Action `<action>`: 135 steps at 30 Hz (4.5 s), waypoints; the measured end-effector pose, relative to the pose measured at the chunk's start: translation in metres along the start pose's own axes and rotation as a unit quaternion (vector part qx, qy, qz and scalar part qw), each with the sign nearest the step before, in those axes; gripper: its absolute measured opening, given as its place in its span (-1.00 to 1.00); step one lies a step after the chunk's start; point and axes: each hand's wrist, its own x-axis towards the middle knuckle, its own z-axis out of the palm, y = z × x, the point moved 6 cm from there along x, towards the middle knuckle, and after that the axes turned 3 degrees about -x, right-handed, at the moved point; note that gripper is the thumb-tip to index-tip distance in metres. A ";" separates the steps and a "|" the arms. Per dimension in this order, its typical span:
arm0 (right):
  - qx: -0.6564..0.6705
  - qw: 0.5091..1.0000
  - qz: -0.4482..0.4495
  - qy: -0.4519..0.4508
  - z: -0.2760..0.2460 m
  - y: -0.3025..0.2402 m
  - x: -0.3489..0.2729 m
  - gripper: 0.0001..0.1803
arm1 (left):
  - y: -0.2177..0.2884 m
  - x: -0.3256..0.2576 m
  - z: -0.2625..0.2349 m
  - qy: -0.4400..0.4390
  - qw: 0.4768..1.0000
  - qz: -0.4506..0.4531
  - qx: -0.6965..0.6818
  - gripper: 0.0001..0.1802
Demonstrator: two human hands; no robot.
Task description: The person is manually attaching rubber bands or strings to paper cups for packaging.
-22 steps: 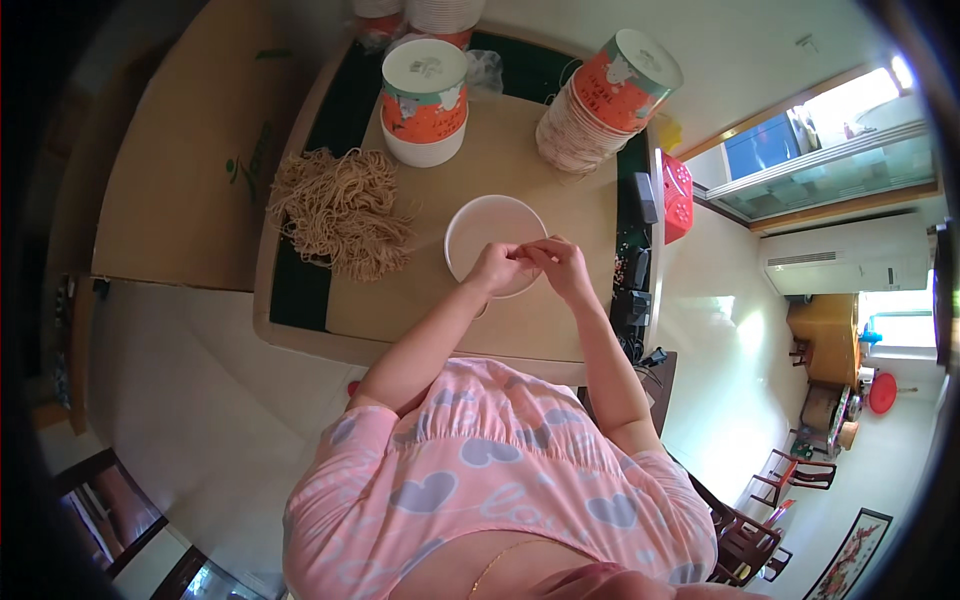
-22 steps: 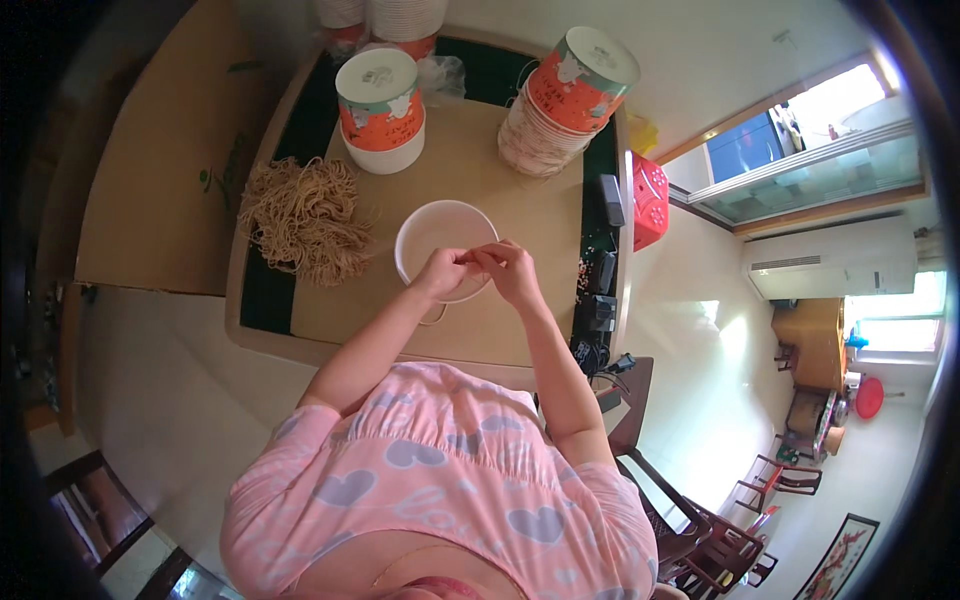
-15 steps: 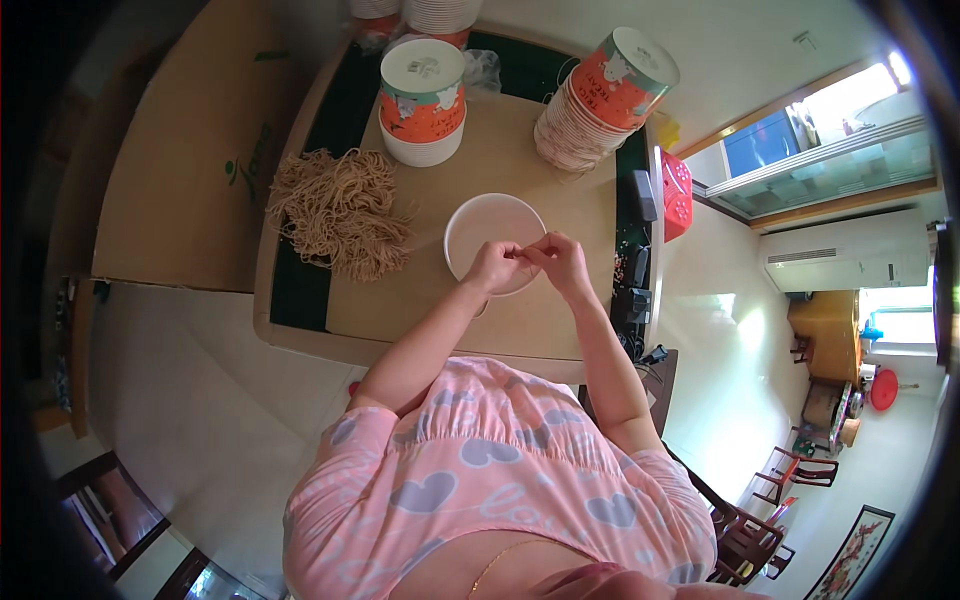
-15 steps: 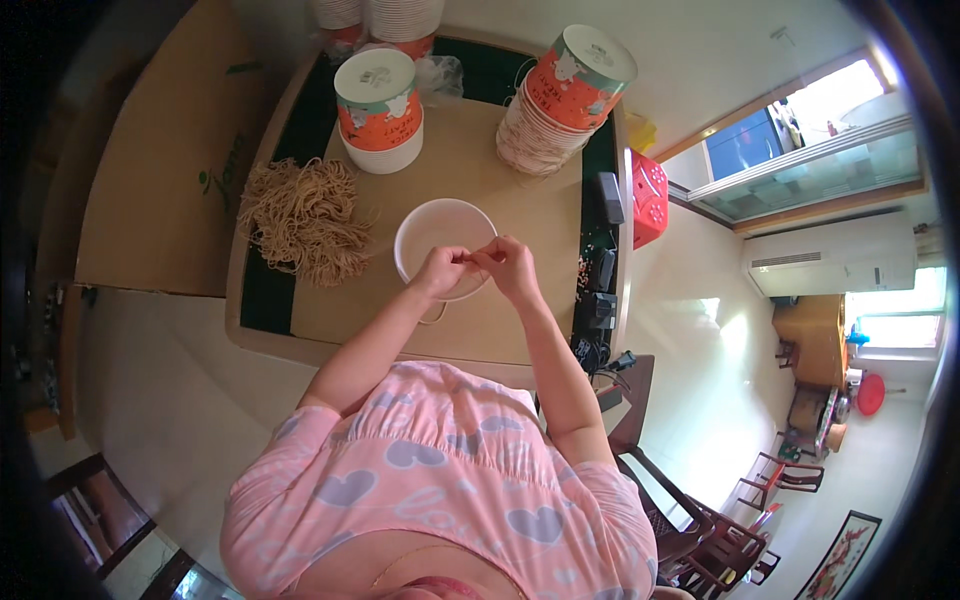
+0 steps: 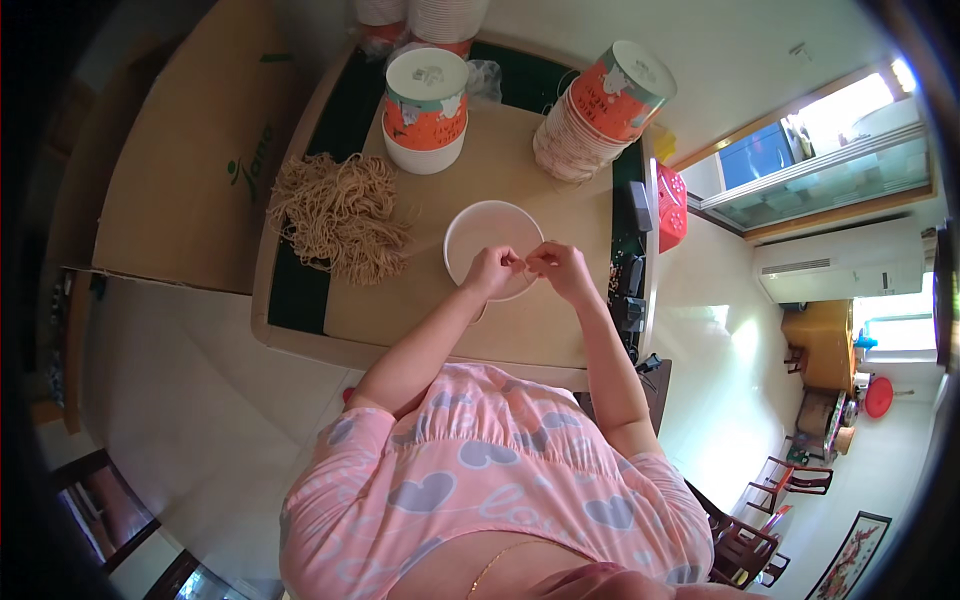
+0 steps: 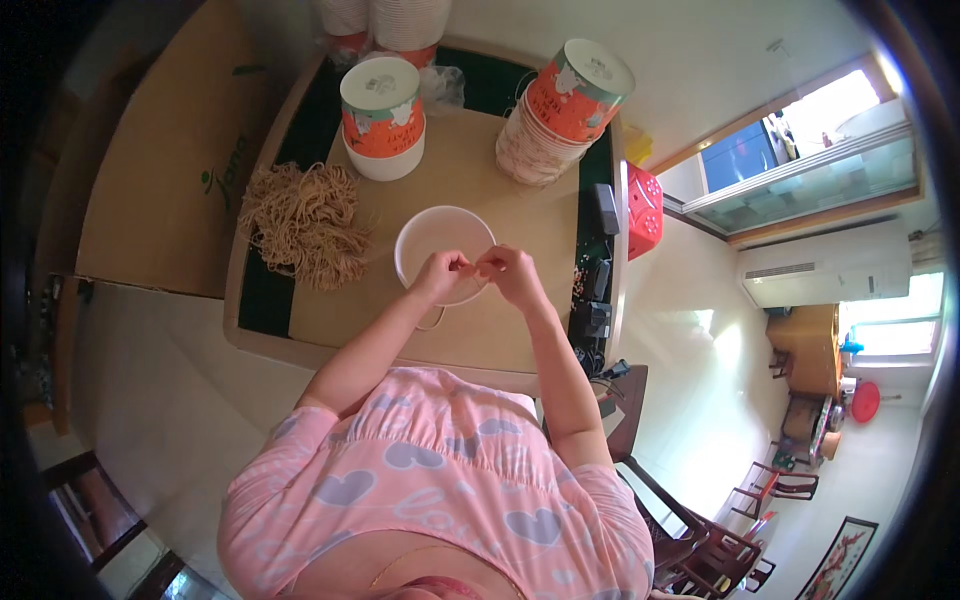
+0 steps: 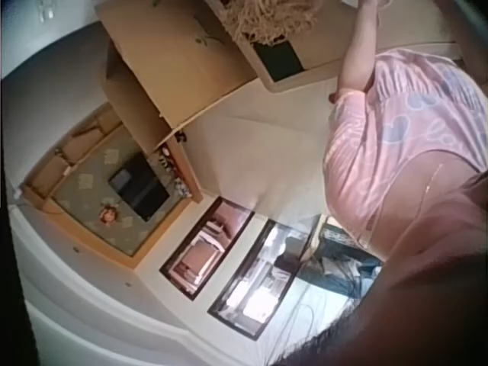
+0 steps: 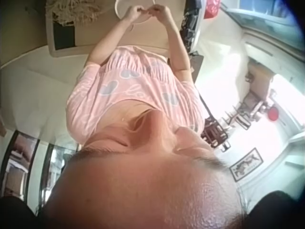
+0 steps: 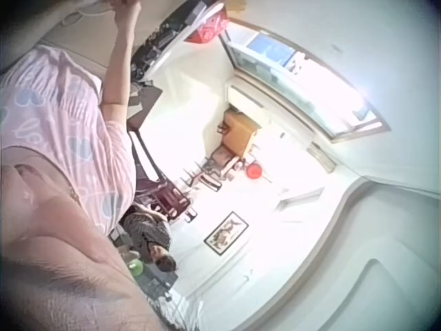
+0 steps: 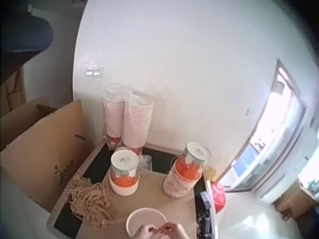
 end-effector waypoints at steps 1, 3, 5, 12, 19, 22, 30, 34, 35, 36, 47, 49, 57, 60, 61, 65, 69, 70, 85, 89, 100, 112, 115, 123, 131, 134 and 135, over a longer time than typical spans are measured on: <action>-0.043 0.999 -0.014 0.015 -0.001 -0.003 0.000 -0.94 | -0.001 -0.002 0.000 0.001 1.000 0.001 0.000 -0.85; -0.064 0.996 -0.037 0.041 -0.003 -0.004 0.000 -0.95 | 0.020 -0.011 -0.004 0.027 0.997 0.076 0.018 -0.77; -0.085 0.992 -0.062 0.065 -0.006 -0.005 -0.001 -0.95 | 0.033 -0.019 -0.011 -0.037 0.991 0.105 0.077 -0.78; -0.090 0.992 -0.070 0.062 -0.005 -0.002 0.001 -0.93 | 0.047 -0.033 -0.010 -0.096 0.917 0.282 0.267 -0.78; -0.092 0.990 -0.091 0.051 -0.001 -0.004 -0.005 -0.93 | 0.045 -0.036 0.007 -0.033 0.840 0.278 0.465 -0.89; -0.078 0.991 -0.082 0.065 -0.002 0.004 -0.009 -0.92 | 0.057 -0.040 0.008 -0.039 0.865 0.248 0.435 -0.91; 0.040 0.998 0.014 0.055 0.000 0.007 -0.008 -0.83 | 0.064 -0.044 0.000 -0.005 0.893 0.302 0.333 -0.94; -0.001 0.993 -0.105 0.046 -0.002 -0.019 -0.009 -0.80 | 0.062 -0.043 -0.002 0.021 0.897 0.310 0.314 -0.94; -0.001 0.993 -0.105 0.046 -0.003 -0.021 -0.009 -0.80 | 0.062 -0.043 -0.002 0.022 0.899 0.316 0.302 -0.94; -0.029 0.995 -0.087 0.025 -0.001 -0.022 -0.007 -0.82 | 0.062 -0.044 -0.003 0.023 0.901 0.321 0.291 -0.94; -0.176 0.982 -0.066 0.028 -0.004 -0.016 -0.006 -0.91 | 0.062 -0.037 -0.007 -0.021 0.951 0.236 0.197 -0.93; -0.098 0.991 -0.081 0.043 -0.002 -0.009 -0.009 -0.90 | 0.059 -0.032 -0.006 -0.033 0.961 0.221 0.165 -0.92; -0.035 0.993 -0.072 0.091 0.006 -0.008 -0.020 -0.94 | 0.040 -0.018 -0.008 0.001 0.982 0.136 0.131 -0.84; -0.023 0.989 -0.055 0.136 0.012 0.004 -0.024 -0.95 | 0.006 -0.003 -0.003 -0.057 0.995 -0.079 -0.037 -0.79; -0.032 0.984 -0.050 0.167 0.013 0.007 -0.026 -0.95 | 0.003 -0.002 -0.004 -0.056 0.995 -0.080 -0.037 -0.79; -0.010 0.972 -0.040 0.230 0.021 0.006 -0.035 -0.95 | 0.005 -0.007 -0.003 -0.064 0.971 -0.161 -0.163 -0.76; -0.019 0.963 -0.058 0.264 0.023 -0.007 -0.041 -0.93 | 0.010 -0.011 -0.005 -0.059 0.969 -0.174 -0.163 -0.76; -0.020 0.961 -0.061 0.269 0.024 -0.008 -0.041 -0.91 | 0.008 -0.011 -0.006 -0.059 0.969 -0.174 -0.163 -0.76; 0.015 0.983 -0.046 0.177 0.023 0.002 -0.028 -0.81 | 0.010 -0.015 -0.021 -0.021 0.992 -0.089 -0.092 -0.88; 0.008 0.988 -0.059 0.146 0.026 0.009 -0.019 -0.88 | 0.022 -0.015 -0.024 -0.002 1.000 0.022 0.001 -0.87; -0.018 0.981 -0.060 0.182 0.024 -0.002 -0.017 -0.95 | 0.037 -0.021 -0.028 0.033 0.994 0.084 0.058 -0.89; -0.094 0.990 -0.078 0.074 0.035 -0.022 -0.019 -0.79 | 0.039 -0.040 -0.046 0.022 0.991 0.068 0.116 -0.92; -0.103 0.989 -0.083 0.059 0.039 -0.020 -0.023 -0.83 | 0.035 -0.045 -0.046 0.015 0.990 0.064 0.125 -0.91; -0.089 0.991 -0.052 0.084 0.040 -0.016 -0.043 -0.90 | 0.035 -0.049 -0.034 0.000 0.984 0.060 0.167 -0.91; -0.119 0.987 -0.060 0.094 0.041 -0.014 -0.043 -0.92 | 0.033 -0.048 -0.032 -0.001 0.982 0.062 0.180 -0.90; -0.136 0.983 -0.080 0.094 0.042 -0.018 -0.044 -0.91 | 0.035 -0.049 -0.031 -0.003 0.984 0.055 0.172 -0.90; -0.120 0.988 -0.050 0.087 0.042 -0.017 -0.045 -0.91 | 0.034 -0.049 -0.031 -0.004 0.985 0.044 0.166 -0.90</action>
